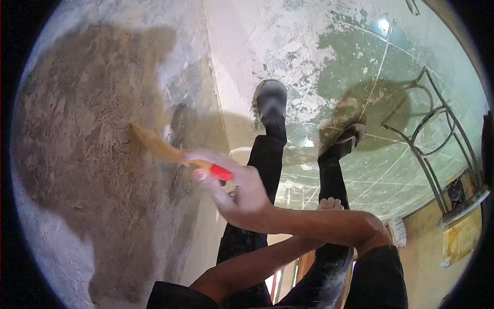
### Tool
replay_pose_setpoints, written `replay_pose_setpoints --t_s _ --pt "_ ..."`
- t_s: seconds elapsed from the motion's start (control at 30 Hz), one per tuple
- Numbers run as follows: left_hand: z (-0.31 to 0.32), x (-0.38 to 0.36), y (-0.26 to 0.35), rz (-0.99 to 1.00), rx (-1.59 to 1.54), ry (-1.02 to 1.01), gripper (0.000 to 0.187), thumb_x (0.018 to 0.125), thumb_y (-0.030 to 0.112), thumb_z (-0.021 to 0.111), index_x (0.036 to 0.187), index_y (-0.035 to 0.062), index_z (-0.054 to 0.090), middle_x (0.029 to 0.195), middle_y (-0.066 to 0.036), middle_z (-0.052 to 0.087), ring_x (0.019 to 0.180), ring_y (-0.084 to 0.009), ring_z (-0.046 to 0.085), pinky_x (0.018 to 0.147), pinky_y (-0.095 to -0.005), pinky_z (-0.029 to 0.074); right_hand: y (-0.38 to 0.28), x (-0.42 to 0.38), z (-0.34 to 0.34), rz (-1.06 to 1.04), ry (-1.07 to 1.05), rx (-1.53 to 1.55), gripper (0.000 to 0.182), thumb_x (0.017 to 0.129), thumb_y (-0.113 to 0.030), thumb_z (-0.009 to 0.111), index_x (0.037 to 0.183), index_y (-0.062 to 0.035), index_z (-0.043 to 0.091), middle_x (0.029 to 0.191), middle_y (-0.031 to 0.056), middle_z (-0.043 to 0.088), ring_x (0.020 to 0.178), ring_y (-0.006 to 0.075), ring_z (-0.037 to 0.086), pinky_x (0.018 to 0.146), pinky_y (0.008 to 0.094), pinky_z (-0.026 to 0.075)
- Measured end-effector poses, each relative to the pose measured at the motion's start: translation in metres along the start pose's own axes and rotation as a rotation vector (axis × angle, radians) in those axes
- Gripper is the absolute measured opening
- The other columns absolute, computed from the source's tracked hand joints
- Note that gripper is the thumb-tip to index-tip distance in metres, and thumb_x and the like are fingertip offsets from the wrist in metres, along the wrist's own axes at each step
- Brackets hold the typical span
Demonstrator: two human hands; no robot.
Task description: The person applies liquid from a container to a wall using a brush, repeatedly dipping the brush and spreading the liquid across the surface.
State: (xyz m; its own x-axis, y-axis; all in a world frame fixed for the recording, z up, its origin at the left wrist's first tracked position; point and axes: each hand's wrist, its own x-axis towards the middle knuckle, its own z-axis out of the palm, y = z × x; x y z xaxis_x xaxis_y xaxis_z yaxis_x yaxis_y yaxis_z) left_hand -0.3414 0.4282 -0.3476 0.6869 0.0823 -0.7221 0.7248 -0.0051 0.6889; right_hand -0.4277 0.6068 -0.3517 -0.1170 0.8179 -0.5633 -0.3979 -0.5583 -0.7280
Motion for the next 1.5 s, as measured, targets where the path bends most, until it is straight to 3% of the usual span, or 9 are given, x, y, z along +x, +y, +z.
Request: replay_pose_setpoints --t_s 0.2,0.4,0.5,0.6,0.73,0.8,1.0,1.23,1.5 --pt "0.046 -0.011 0.001 -0.169 -0.929 0.448 0.017 0.099 0.021 0.058 0.110 0.0079 0.059 0.107 -0.012 0.058 0.110 -0.0238 0.055 0.095 -0.0423 0.044 0.064 0.053 -0.019 0.167 0.128 -0.235 0.028 0.106 -0.020 0.053 0.130 -0.0093 0.063 0.092 0.0088 0.067 0.075 0.0093 0.054 0.068 0.0283 0.047" --pt "0.067 -0.014 -0.011 0.035 -1.708 0.215 0.023 0.102 0.018 0.057 0.121 0.0052 0.053 0.124 -0.008 0.055 0.118 -0.0210 0.053 0.100 -0.0380 0.046 0.015 0.013 -0.002 0.249 -0.177 -0.100 0.030 0.104 -0.018 0.055 0.132 -0.0104 0.061 0.098 0.0104 0.068 0.076 0.0100 0.057 0.068 0.0262 0.047" --pt "0.012 -0.010 -0.004 -0.121 -0.438 0.082 0.025 0.101 0.018 0.057 0.123 0.0054 0.053 0.124 -0.010 0.055 0.117 -0.0252 0.054 0.099 -0.0399 0.048 0.005 0.004 -0.024 0.085 -0.272 0.104 0.030 0.105 -0.018 0.053 0.131 -0.0065 0.060 0.104 0.0142 0.070 0.098 0.0186 0.068 0.090 0.0313 0.052" --pt "0.069 -0.011 -0.009 -0.176 -1.493 0.217 0.031 0.100 0.022 0.055 0.125 0.0038 0.053 0.123 -0.015 0.056 0.115 -0.0328 0.055 0.099 -0.0429 0.046 0.042 0.023 -0.027 0.156 -0.337 0.388 0.031 0.106 -0.016 0.050 0.132 0.0007 0.058 0.111 0.0131 0.070 0.099 0.0150 0.069 0.089 0.0267 0.054" --pt "0.050 -0.003 -0.016 -0.073 -0.490 0.086 0.035 0.105 0.022 0.045 0.135 0.0068 0.048 0.137 -0.014 0.054 0.125 -0.0302 0.052 0.107 -0.0407 0.041 0.121 0.079 -0.031 0.130 -0.083 0.249 0.030 0.107 -0.018 0.050 0.128 0.0012 0.060 0.104 0.0130 0.072 0.095 0.0160 0.070 0.087 0.0275 0.056" --pt "0.082 0.007 -0.012 -0.114 -1.804 0.369 0.036 0.103 0.021 0.050 0.136 0.0068 0.050 0.142 -0.012 0.053 0.130 -0.0303 0.050 0.109 -0.0404 0.040 0.145 0.105 -0.044 0.088 0.023 0.113 0.029 0.107 -0.018 0.050 0.127 0.0010 0.061 0.102 0.0125 0.073 0.095 0.0158 0.070 0.086 0.0281 0.056" --pt "0.045 -0.007 -0.014 -0.139 -0.703 0.189 0.035 0.101 0.024 0.056 0.131 0.0066 0.054 0.137 -0.014 0.056 0.126 -0.0288 0.053 0.104 -0.0429 0.042 0.105 0.067 -0.014 0.022 -0.050 -0.143 0.025 0.107 -0.016 0.051 0.122 0.0004 0.062 0.101 0.0098 0.072 0.094 0.0140 0.068 0.085 0.0266 0.054" --pt "0.093 -0.007 -0.004 -0.143 -1.149 -0.035 0.040 0.104 0.025 0.049 0.140 0.0077 0.050 0.144 -0.015 0.051 0.139 -0.0278 0.042 0.115 -0.0416 0.032 0.021 0.000 -0.011 0.111 -0.379 0.536 0.028 0.105 -0.015 0.052 0.127 0.0001 0.061 0.120 0.0126 0.069 0.112 0.0186 0.066 0.094 0.0314 0.054" --pt "0.054 -0.005 -0.017 -0.130 -0.312 -0.045 0.040 0.103 0.021 0.046 0.139 0.0035 0.050 0.147 -0.014 0.050 0.137 -0.0297 0.045 0.112 -0.0398 0.036 0.164 0.082 -0.037 0.157 0.117 0.026 0.029 0.108 -0.017 0.050 0.124 0.0028 0.063 0.109 0.0086 0.071 0.099 0.0123 0.066 0.093 0.0256 0.052"
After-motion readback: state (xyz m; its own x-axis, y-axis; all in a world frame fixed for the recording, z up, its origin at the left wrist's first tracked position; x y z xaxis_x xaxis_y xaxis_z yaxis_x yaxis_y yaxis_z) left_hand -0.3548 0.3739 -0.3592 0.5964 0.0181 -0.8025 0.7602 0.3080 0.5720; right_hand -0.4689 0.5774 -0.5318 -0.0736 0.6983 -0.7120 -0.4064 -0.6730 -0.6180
